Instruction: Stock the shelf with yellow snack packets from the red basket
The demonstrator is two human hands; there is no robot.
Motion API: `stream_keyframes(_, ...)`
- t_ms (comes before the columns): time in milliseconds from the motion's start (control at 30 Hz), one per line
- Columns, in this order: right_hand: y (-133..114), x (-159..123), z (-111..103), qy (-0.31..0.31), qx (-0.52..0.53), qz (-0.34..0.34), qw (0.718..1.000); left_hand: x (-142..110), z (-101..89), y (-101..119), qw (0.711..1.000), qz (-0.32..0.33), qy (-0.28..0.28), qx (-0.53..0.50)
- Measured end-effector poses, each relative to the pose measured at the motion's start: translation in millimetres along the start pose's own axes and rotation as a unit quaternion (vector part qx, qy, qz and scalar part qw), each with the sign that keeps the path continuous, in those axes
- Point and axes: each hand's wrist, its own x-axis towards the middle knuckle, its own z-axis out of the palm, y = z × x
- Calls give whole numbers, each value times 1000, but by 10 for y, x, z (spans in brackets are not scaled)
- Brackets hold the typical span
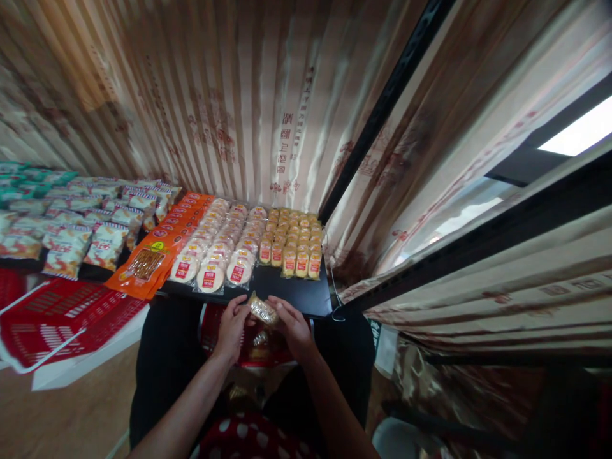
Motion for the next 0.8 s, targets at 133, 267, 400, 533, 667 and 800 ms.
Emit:
stream_keyframes(133, -32, 5, 5, 6, 9, 8, 1000, 7, -14, 7, 1000, 11, -3, -23)
stream_keyframes(267, -41, -5, 7, 9, -1, 13, 1000, 26, -18, -6, 999, 23, -31, -32)
stream_keyframes(400, -30, -18, -5, 14, -3, 13, 1000, 16, -4, -5, 997, 28, -38, -64)
stream_keyframes(533, -16, -15, -29, 4, -9, 8, 1000, -20, 19, 22, 995, 33, -42, -89)
stream_keyframes(667, -12, 8, -57, 12, -24, -24, 999, -63, 34, 62, 993, 33, -57, -98)
stream_keyframes(800, -13, 10, -84, 37, -8, -33, 999, -123, 33, 69, 992, 13, -69, -108)
